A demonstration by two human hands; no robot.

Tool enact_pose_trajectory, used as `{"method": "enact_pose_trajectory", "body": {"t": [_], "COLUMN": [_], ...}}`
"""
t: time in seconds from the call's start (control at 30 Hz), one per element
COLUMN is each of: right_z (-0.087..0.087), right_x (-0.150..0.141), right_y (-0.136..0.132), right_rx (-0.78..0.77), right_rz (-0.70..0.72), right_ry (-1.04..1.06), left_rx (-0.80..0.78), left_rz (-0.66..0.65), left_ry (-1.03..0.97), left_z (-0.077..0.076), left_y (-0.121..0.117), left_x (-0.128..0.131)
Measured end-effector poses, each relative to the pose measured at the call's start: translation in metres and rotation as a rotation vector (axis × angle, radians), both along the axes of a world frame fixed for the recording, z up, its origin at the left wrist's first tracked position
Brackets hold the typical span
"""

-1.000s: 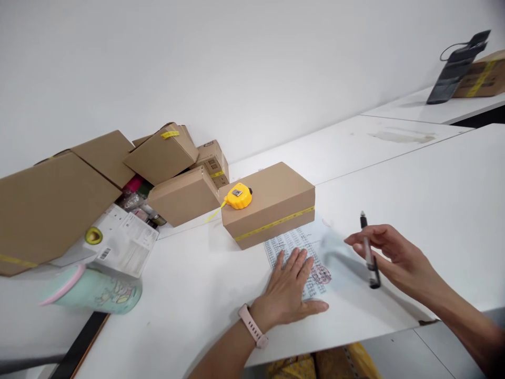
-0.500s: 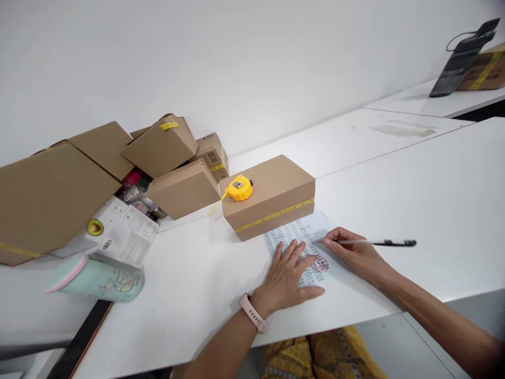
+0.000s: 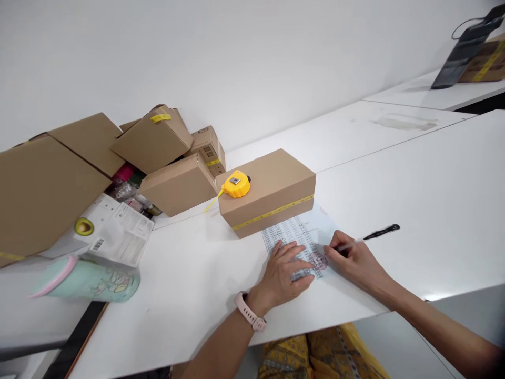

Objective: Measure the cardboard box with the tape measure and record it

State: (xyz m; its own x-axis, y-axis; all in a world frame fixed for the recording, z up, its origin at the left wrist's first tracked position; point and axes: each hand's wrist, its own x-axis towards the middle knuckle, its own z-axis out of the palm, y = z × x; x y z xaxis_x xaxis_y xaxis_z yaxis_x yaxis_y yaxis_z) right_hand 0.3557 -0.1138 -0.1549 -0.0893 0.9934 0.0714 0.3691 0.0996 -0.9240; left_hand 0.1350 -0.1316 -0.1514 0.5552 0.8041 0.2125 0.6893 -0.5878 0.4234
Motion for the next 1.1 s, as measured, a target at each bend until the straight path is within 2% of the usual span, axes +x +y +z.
{"method": "enact_pose_trajectory", "body": {"t": [0.1,0.23,0.53,0.7,0.8,0.93,1.1], "right_z": [-0.001,0.000,0.006,-0.002,-0.005,-0.002,-0.002], "right_x": [0.003,0.001,0.004,0.005,0.005,0.005,0.007], "right_y": [-0.006,-0.008,-0.018,-0.025,-0.029,-0.034,-0.036], "right_rx": [-0.017,-0.023,-0.012,-0.015,-0.060,-0.033,-0.001], "right_rz": [0.055,0.030,-0.024,0.015,-0.021,-0.049,0.016], "right_ry": [0.035,0.077,-0.109,0.062,0.088,0.000,-0.095], "left_rx": [0.002,-0.019,0.034,0.086,0.145,0.251,0.324], "left_rz": [-0.005,-0.011,-0.076,-0.148,-0.176,-0.238,-0.252], "left_ry": [0.000,-0.020,-0.033,-0.026,-0.014,0.060,0.191], "left_z": [0.000,-0.002,-0.004,-0.004,-0.004,0.001,0.013], "left_y": [0.000,0.001,0.001,-0.003,-0.006,-0.017,-0.035], "left_x": [0.000,0.000,-0.001,0.000,0.002,0.009,0.019]}}
